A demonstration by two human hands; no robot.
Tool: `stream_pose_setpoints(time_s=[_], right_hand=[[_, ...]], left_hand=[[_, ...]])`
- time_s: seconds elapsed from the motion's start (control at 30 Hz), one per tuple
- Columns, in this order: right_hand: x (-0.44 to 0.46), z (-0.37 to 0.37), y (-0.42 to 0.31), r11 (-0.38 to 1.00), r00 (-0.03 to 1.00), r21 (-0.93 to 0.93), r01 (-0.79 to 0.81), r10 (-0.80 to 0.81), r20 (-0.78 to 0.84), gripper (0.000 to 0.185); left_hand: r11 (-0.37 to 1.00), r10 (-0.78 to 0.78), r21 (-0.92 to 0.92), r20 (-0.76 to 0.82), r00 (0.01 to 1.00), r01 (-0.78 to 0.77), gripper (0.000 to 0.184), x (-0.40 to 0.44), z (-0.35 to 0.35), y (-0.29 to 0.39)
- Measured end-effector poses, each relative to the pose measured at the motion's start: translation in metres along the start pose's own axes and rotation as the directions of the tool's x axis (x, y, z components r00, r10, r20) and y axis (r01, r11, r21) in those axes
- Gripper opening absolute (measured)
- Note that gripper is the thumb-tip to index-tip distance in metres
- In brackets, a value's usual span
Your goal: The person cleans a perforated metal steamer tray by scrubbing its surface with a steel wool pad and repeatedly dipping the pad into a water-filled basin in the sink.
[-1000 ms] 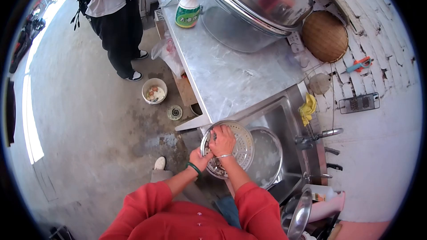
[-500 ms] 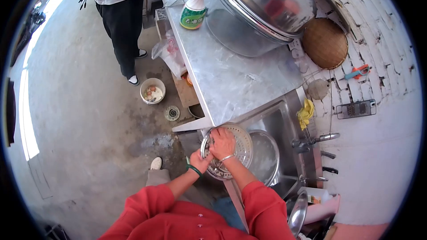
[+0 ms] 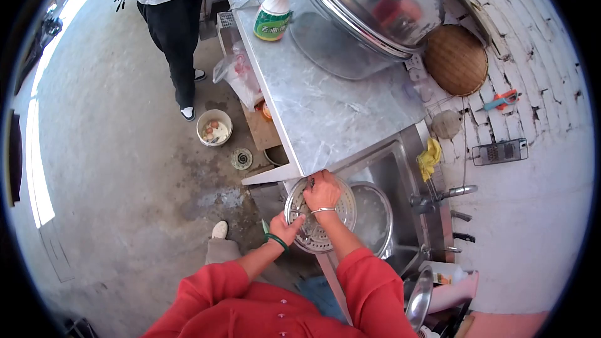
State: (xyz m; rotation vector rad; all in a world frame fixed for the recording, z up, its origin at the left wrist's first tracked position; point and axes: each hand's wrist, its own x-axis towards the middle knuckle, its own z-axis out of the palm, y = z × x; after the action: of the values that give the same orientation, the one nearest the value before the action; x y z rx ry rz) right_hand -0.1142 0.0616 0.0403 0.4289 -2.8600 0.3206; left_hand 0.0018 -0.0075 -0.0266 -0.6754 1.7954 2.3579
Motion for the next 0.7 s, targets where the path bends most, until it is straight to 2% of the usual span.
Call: stream_pose_setpoints(time_s=[0.03,0.07,0.1,0.13,0.17,0.2,0.23,0.3,0.33,0.37,0.43,0.47,0.5,0.57,0.6,0.67,0.7], right_hand=[[-0.003,-0.003,-0.009,1.0,1.0,0.006,0.023,-0.023,-0.006,0.012],[-0.015,-0.008,-0.019,0.989,0.99,0.065,0.133,-0.135,0.034,0.013],[-0.019,-0.01,-0.023,0.989,0.99,0.064,0.135,-0.137,0.04,0.013],[-0.024,-0.01,-0.025,0.97,0.966,0.09,0.228,-0.237,0.105,0.014],[-0.028,-0.01,-0.026,0.941,0.929,0.124,0.314,-0.331,0.166,0.015],[-0.013,-0.006,-0.019,0.957,0.955,0.054,0.285,-0.288,0.07,0.017],[-0.006,-0.002,-0.009,0.958,0.956,0.055,0.281,-0.285,0.071,0.017],[0.007,0.0,-0.003,0.996,0.998,-0.075,0.055,-0.052,0.034,0.019],[0.002,-0.001,-0.011,0.991,0.999,-0.132,0.025,-0.019,0.05,0.02],[-0.006,-0.003,-0.019,0.99,0.999,-0.136,0.028,-0.022,0.048,0.02],[-0.027,-0.011,-0.036,0.984,0.979,0.052,0.169,-0.173,0.107,0.013],[-0.033,-0.019,-0.04,0.966,0.954,0.057,0.252,-0.258,0.154,0.013],[-0.028,-0.015,-0.034,0.966,0.953,0.057,0.251,-0.257,0.158,0.013],[-0.007,-0.001,-0.013,0.982,0.985,-0.081,0.17,-0.17,0.008,0.013],[-0.002,0.001,-0.01,0.982,0.985,-0.081,0.171,-0.171,0.008,0.013],[0.003,0.006,-0.006,0.991,0.999,-0.122,-0.054,0.055,0.003,0.013],[-0.008,0.003,-0.013,0.991,0.998,-0.124,-0.058,0.059,0.0,0.013]], left_hand=[[1.0,-0.012,-0.021,0.007,1.0,0.012,0.027,0.001,0.002,0.004],[0.999,-0.009,-0.031,0.001,1.0,0.009,0.027,0.006,0.007,-0.003],[0.985,0.145,-0.088,-0.055,0.988,-0.149,0.027,0.009,0.009,-0.008],[0.944,0.289,-0.131,-0.119,0.95,-0.303,0.027,0.01,0.011,-0.015],[0.946,0.281,-0.13,-0.119,0.952,-0.296,0.027,0.008,0.011,-0.022],[0.992,0.107,-0.068,-0.028,0.994,-0.108,0.027,0.006,0.004,-0.001],[0.997,-0.08,0.01,0.049,0.996,0.08,0.027,0.003,0.0,0.011],[0.999,-0.048,0.026,0.009,0.999,0.048,0.028,0.005,0.002,0.0],[0.997,-0.047,0.058,-0.005,0.999,0.047,0.029,0.004,0.001,0.001],[0.996,-0.043,0.082,-0.019,0.999,0.045,0.03,0.004,0.003,0.003],[0.999,0.013,0.053,-0.036,0.999,-0.011,0.031,0.002,0.003,0.0],[0.997,0.066,0.032,-0.055,0.996,-0.064,0.032,0.001,0.003,-0.002],[0.998,0.062,0.031,-0.055,0.997,-0.061,0.032,0.001,0.004,-0.003],[0.995,0.005,0.104,-0.021,1.0,-0.003,0.032,0.006,0.005,-0.005],[0.995,0.005,0.104,-0.022,1.0,-0.003,0.032,0.006,0.007,-0.008],[0.996,-0.035,0.079,-0.012,0.999,0.036,0.033,0.007,0.008,-0.014],[0.996,-0.035,0.08,-0.007,0.999,0.035,0.033,0.006,0.008,-0.021]])
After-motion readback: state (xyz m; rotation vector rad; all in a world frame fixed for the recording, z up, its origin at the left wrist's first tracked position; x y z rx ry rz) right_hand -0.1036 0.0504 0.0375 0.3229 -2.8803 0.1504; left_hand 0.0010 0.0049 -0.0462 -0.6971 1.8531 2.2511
